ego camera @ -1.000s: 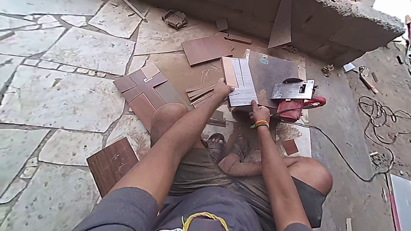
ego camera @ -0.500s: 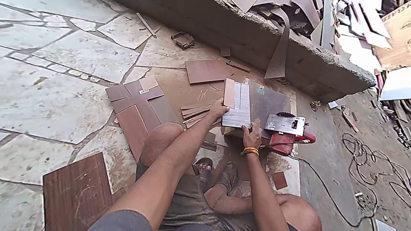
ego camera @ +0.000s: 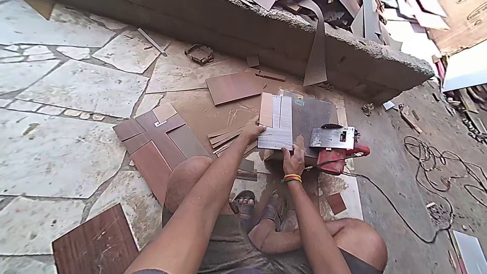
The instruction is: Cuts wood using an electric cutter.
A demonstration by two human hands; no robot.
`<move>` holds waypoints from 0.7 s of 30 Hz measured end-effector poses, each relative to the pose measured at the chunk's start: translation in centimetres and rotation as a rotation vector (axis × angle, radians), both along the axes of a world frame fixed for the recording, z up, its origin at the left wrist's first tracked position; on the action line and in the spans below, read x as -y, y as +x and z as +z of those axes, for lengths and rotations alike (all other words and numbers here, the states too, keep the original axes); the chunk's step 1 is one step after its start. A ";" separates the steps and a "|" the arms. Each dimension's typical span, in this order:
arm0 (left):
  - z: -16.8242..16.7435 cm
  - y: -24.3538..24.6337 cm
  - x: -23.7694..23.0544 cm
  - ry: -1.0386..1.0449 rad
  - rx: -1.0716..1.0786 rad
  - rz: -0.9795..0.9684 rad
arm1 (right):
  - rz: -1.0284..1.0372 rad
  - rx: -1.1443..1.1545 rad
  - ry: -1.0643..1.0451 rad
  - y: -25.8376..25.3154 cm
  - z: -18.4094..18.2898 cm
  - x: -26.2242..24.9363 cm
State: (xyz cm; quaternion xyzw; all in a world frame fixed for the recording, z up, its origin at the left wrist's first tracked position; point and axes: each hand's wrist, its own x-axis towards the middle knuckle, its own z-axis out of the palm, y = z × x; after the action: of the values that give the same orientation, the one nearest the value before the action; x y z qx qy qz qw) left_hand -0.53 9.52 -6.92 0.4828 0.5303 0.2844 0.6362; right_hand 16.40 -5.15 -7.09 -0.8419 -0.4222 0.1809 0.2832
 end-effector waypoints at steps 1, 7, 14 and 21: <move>-0.4 0.3 0.0 -0.075 -0.041 0.027 | -0.005 0.005 -0.022 -0.1 0.3 -0.1; 0.0 0.9 0.8 -0.249 -0.026 0.205 | -0.023 -0.004 -0.150 -0.5 1.7 -0.5; 1.1 0.1 2.7 -0.448 0.102 0.211 | -0.055 0.016 -0.079 -0.6 1.0 -0.4; -0.9 1.4 4.0 -0.185 -0.053 0.137 | -0.002 0.079 -0.083 0.1 0.9 -0.2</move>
State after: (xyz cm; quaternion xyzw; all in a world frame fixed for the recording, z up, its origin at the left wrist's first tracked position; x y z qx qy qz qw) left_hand 0.86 5.57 -7.78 0.3921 0.6026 0.2642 0.6429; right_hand 16.51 -4.97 -6.21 -0.8598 -0.4244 0.1647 0.2312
